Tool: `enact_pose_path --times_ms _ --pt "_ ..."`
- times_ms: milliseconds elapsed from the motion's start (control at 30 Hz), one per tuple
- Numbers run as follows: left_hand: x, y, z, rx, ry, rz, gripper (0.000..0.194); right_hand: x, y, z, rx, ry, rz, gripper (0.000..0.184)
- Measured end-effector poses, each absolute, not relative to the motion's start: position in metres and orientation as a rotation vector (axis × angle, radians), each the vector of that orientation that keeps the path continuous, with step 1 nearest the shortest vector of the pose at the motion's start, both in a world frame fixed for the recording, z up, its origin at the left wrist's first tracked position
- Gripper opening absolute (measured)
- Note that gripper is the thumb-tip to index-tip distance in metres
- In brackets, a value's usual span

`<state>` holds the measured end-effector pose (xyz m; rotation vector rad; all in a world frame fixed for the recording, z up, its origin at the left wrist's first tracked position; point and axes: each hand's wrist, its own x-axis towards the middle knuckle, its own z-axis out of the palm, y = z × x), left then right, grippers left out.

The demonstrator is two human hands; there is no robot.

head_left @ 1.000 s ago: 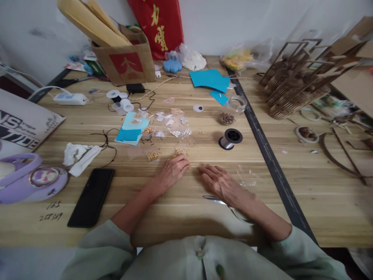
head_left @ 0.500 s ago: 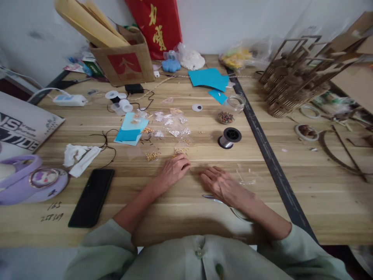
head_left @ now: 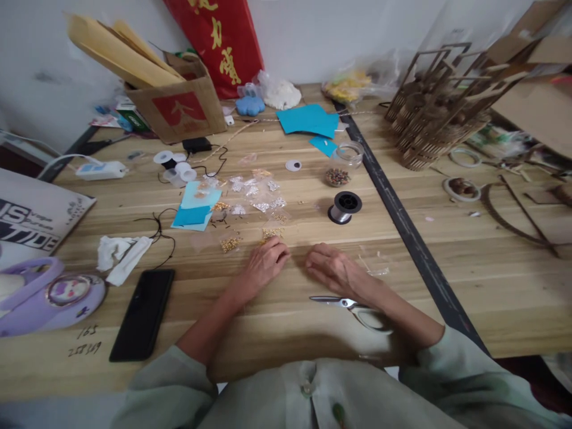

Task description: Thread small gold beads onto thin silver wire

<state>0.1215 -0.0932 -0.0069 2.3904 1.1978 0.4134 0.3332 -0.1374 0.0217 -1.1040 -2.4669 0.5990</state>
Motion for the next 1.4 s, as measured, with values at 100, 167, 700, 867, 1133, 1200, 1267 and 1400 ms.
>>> enact_pose_path --times_ms 100,167,700,867,1133,1200,1267,1400 --pt "0.121 -0.093 -0.006 2.253 1.167 0.591 0.012 0.335 -0.135 0.019 -1.123 -2.299 0.695 0.015" --pt "0.122 -0.094 -0.003 2.085 1.147 0.700 0.012 0.335 -0.134 0.018 -1.135 -2.226 0.737 0.013" --pt "0.128 -0.107 0.012 1.397 0.924 0.682 0.019 0.319 -0.138 0.013 -1.178 -1.557 1.538 0.022" --pt "0.129 -0.107 0.010 1.429 0.912 0.744 0.016 0.316 -0.138 0.012 -1.156 -1.537 1.571 0.024" --pt "0.127 -0.107 0.011 1.612 0.887 0.759 0.023 0.318 -0.136 0.018 -1.126 -1.415 1.597 0.029" --pt "0.126 -0.107 0.011 1.669 0.884 0.757 0.022 0.318 -0.136 0.014 -1.077 -1.339 1.690 0.030" --pt "0.126 -0.107 0.010 1.715 0.883 0.764 0.020 0.317 -0.135 0.008 -1.045 -1.285 1.747 0.028" --pt "0.127 -0.107 0.010 1.751 0.886 0.783 0.017 0.316 -0.135 0.002 -1.018 -1.221 1.770 0.026"
